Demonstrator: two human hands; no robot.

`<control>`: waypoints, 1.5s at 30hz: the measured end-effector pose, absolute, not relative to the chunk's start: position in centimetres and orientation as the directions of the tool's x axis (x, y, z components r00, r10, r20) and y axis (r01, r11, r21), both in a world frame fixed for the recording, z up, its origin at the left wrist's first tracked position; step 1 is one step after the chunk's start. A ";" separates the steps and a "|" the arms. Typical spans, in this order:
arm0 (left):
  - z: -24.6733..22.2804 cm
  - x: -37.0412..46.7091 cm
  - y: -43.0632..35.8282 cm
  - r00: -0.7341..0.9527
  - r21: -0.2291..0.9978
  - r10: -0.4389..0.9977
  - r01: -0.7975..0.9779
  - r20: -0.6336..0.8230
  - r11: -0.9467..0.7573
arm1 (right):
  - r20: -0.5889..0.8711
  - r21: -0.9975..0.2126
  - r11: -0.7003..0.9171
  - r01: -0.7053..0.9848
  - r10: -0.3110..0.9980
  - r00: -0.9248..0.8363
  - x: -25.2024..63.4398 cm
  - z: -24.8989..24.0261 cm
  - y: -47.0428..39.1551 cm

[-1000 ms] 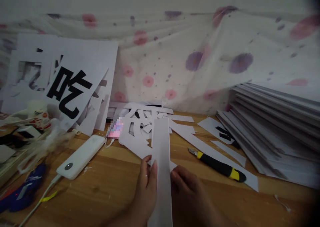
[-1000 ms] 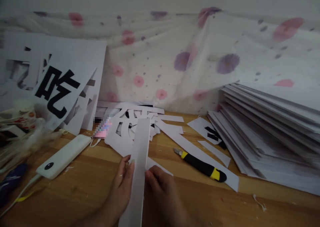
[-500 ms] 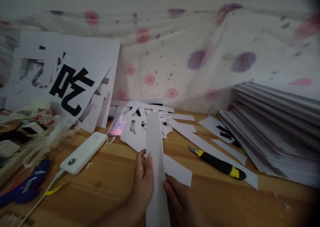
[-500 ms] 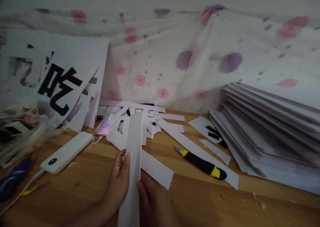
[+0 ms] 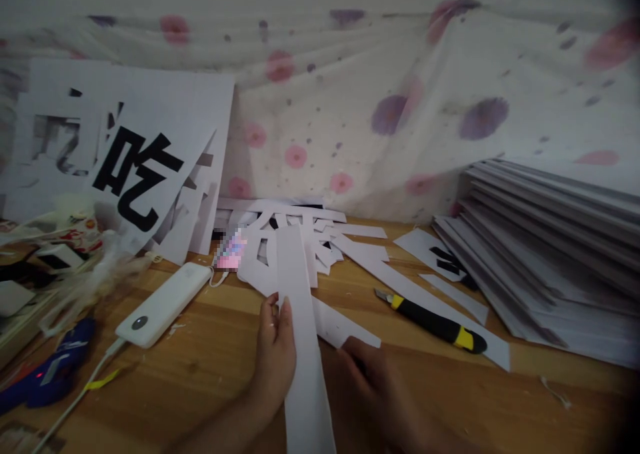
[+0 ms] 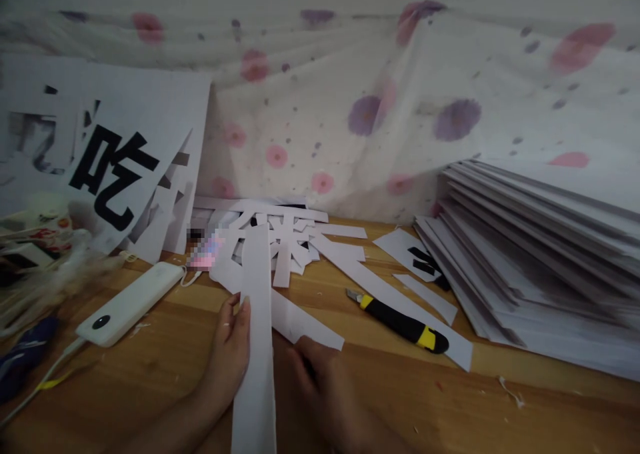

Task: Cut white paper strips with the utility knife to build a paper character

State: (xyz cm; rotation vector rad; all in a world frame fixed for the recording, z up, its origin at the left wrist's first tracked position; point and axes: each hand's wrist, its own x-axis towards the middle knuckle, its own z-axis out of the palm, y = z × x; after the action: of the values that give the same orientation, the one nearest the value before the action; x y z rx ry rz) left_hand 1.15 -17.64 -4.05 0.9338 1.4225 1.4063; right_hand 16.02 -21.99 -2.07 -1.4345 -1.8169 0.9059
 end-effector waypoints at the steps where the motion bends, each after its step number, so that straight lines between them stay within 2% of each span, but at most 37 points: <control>1: -4.1 1.1 -17.6 -0.310 0.995 0.947 -0.077 -0.088 0.067 | 0.050 -0.854 0.132 0.504 0.984 -0.174 16.0 -2.1 -21.8; 7: -3.4 1.7 -18.0 -0.281 0.994 0.955 -0.086 -0.095 0.074 | 0.035 -0.951 0.125 0.283 0.952 -0.303 15.0 -2.2 -21.4; 15: -3.3 1.5 -17.9 -0.292 0.996 0.953 -0.055 -0.078 0.065 | 0.069 -0.888 0.182 0.423 0.961 -0.267 14.9 -1.7 -22.2; 20: -3.4 0.8 -17.1 -0.338 0.997 0.939 -0.064 -0.069 0.050 | -0.030 -0.851 0.141 0.505 0.949 -0.315 16.1 -1.5 -22.1; 24: -3.2 0.6 -16.8 -0.365 0.995 0.928 -0.089 -0.077 0.047 | -0.074 -0.888 0.130 0.442 0.907 -0.415 16.7 -0.9 -22.3; 28: -3.1 0.3 -16.8 -0.376 0.995 0.923 -0.093 -0.076 0.044 | 0.024 -0.923 0.225 0.313 0.844 -0.536 15.9 -0.2 -22.9; 30: -3.0 0.2 -16.8 -0.375 0.994 0.924 -0.097 -0.079 0.046 | 0.053 -0.929 0.230 0.289 0.858 -0.511 15.4 -0.2 -23.0; 35: -2.3 0.3 -17.1 -0.373 0.994 0.925 -0.098 -0.080 0.047 | -0.001 -0.963 0.124 0.240 0.886 -0.464 14.8 -1.1 -23.1; 45: -2.7 0.2 -16.7 -0.393 0.991 0.913 -0.117 -0.112 0.072 | -0.014 -0.958 0.100 0.268 0.920 -0.391 15.9 -1.7 -22.4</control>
State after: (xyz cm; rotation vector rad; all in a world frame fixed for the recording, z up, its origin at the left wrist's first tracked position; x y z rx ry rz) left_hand 0.23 -16.74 -2.70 0.8414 1.4650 1.4725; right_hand 15.86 -22.35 -1.67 -1.1685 -1.7467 1.3146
